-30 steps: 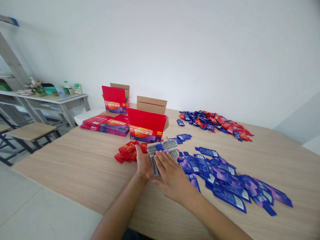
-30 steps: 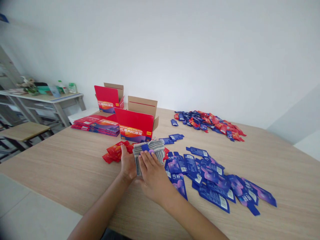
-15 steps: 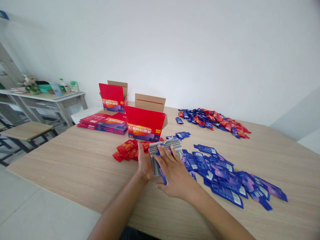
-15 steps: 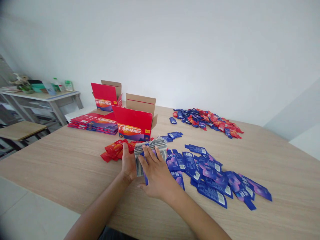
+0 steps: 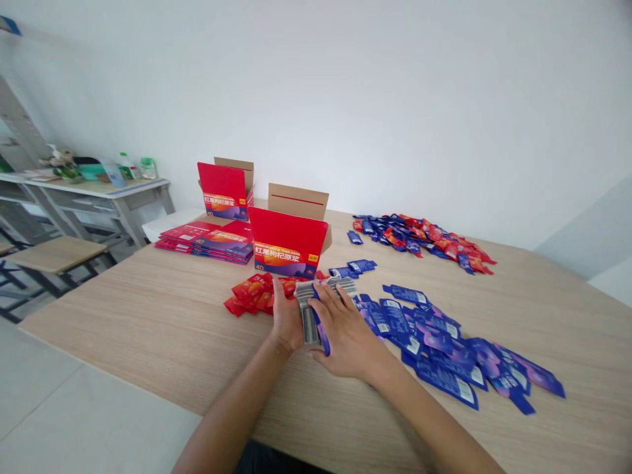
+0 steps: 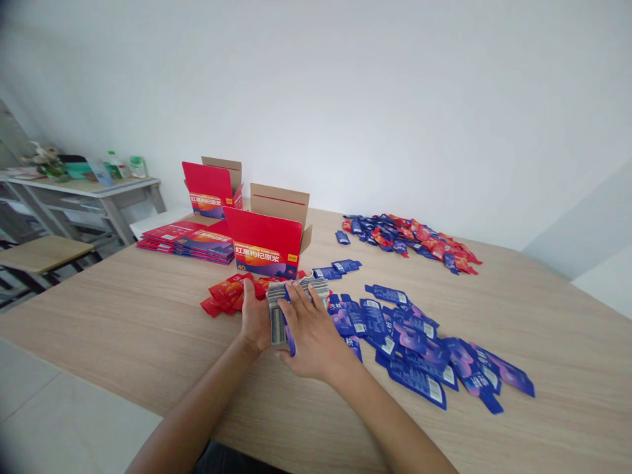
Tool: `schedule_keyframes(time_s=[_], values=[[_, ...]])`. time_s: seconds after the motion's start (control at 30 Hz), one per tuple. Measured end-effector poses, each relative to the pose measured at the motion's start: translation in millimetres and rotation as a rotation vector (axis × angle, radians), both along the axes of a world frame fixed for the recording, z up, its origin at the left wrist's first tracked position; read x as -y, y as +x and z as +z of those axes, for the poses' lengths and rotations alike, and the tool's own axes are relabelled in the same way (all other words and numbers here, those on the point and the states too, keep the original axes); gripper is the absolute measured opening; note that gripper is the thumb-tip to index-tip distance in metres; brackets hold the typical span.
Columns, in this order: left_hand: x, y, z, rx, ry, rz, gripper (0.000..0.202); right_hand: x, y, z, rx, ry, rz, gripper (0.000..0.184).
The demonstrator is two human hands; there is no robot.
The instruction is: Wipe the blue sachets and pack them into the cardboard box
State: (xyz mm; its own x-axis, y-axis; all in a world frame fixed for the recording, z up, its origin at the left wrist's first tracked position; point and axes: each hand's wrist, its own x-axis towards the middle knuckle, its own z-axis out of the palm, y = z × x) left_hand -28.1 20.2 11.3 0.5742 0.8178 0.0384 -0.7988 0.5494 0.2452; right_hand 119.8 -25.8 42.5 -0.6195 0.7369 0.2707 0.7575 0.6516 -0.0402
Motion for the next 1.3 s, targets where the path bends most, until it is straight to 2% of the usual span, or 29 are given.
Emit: schedule_keyframes(time_s=[0.33,0.43,0.47,0.57,0.63,0.7,0.83,0.93,1.03,1.2,1.3], values=[[-5.2,-9.8,0.9,-0.028,-0.016,0.065,0.112,20.8,3.9,19.0,0.047,-0.131,0.127,0.073],[-2.5,-6.0,-3.4,-0.037,-0.003,0.051,0.110,14.7,3.4,15.9,-0.012,-0.137,0.132,0.068],[-0.9,-3.7,-5.3,-0.039,-0.002,0.041,0.109,10.9,1.8,12.2,-0.031,-0.123,0.132,0.072],[4.6,5.3,-10.7,-0.046,-0.029,0.016,0.104,-1.9,-4.8,-3.1,-0.067,-0.045,0.132,0.111],[7.6,11.6,-13.6,-0.037,-0.041,0.009,0.101,-8.2,-7.3,-12.0,-0.081,0.008,0.131,0.125],[9.9,16.6,-16.2,-0.023,-0.030,-0.002,0.098,-11.7,-6.3,-16.8,-0.102,0.050,0.119,0.116],[14.5,22.1,-20.0,-0.058,-0.002,-0.075,0.093,-16.3,1.6,-19.6,-0.159,0.107,0.055,0.082],[16.9,24.2,-20.6,-0.095,-0.004,-0.090,0.092,-21.9,5.8,-22.9,-0.202,0.126,0.027,0.067],[16.4,25.7,-19.3,-0.086,-0.004,-0.062,0.092,-27.5,6.5,-25.8,-0.208,0.150,0.004,0.058],[16.4,27.4,-12.8,-0.066,-0.031,-0.065,0.093,-34.1,11.1,-24.9,-0.257,0.204,-0.148,0.052],[18.4,27.5,-8.1,-0.082,-0.062,-0.070,0.095,-39.2,19.3,-26.0,-0.321,0.154,-0.219,0.052]])
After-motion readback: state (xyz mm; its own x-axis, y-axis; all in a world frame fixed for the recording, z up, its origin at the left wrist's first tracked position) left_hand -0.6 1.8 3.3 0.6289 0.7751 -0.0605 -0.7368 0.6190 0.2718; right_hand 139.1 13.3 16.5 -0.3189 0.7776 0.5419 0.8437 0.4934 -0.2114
